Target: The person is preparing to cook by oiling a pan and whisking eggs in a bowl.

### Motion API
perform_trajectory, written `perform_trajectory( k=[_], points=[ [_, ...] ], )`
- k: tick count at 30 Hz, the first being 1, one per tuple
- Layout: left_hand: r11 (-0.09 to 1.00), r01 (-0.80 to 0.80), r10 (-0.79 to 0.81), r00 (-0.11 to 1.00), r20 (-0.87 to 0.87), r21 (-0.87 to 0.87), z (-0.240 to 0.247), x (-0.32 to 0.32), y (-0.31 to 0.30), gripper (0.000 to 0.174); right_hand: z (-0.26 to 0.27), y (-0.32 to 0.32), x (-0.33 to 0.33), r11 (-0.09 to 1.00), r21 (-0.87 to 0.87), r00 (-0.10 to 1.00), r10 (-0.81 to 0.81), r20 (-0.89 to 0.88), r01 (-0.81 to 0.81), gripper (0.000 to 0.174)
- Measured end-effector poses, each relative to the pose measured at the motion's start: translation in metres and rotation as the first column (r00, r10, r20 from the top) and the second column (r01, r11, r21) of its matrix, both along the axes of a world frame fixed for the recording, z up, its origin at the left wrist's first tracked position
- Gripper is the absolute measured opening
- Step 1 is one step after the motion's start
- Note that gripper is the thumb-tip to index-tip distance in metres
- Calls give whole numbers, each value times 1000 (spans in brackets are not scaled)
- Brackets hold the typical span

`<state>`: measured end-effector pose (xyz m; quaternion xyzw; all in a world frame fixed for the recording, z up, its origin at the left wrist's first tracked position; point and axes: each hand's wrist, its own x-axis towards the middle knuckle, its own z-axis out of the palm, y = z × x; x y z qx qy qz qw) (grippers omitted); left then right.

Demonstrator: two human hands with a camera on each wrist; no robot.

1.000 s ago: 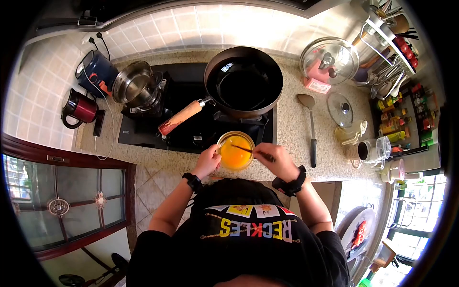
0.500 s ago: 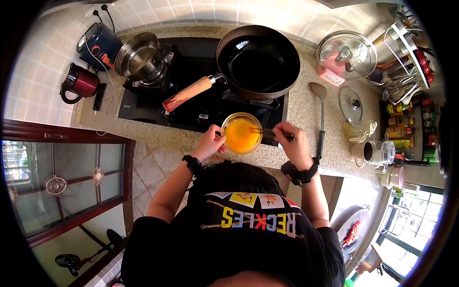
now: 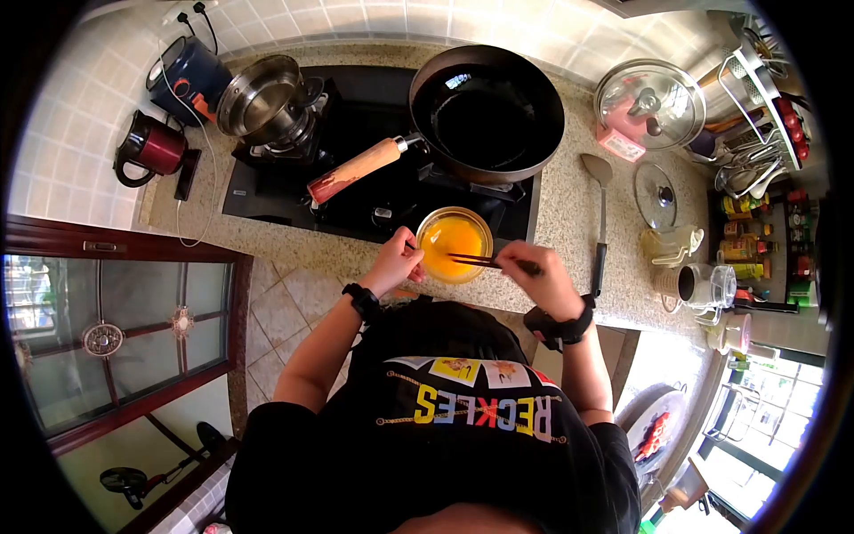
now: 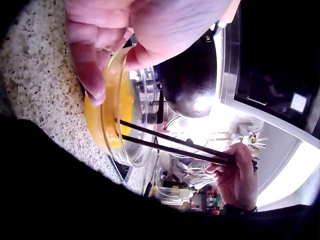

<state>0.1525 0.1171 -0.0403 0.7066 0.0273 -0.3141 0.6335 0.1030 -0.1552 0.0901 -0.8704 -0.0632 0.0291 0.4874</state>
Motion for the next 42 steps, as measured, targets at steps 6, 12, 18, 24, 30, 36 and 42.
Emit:
perform_trajectory(
  k=[6, 12, 18, 24, 30, 36, 42],
  points=[
    [1000, 17, -18, 999, -33, -8, -2, 3, 1, 16, -3, 11, 2, 984, -25, 977, 178, 117, -176, 10],
    [1000, 7, -8, 999, -37, -22, -4, 3, 0, 15, 4, 5, 4, 987, 20, 987, -158, -25, 159, 8],
    [1000, 22, -22, 999, -43, -18, 2, 2, 0, 15, 2, 2, 4, 998, -6, 989, -62, -133, 62, 12],
    [1000, 0, -1, 997, -74, -16, 6, 3, 0, 15, -3, 15, 9, 991, 59, 991, 113, 76, -118, 10],
    [999, 2, -5, 997, -81, -44, 2, 4, 0, 15, -1, 2, 10, 983, 4, 981, -181, 65, 181, 6],
    [999, -11, 6, 996, -93, -54, -2, 6, 1, 16, -6, 11, -6, 986, 139, 995, -82, -61, 90, 5],
    [998, -19, 13, 994, -109, -55, 3, 5, -1, 15, -20, 10, -6, 995, 54, 992, -90, 88, 85, 4]
  ],
)
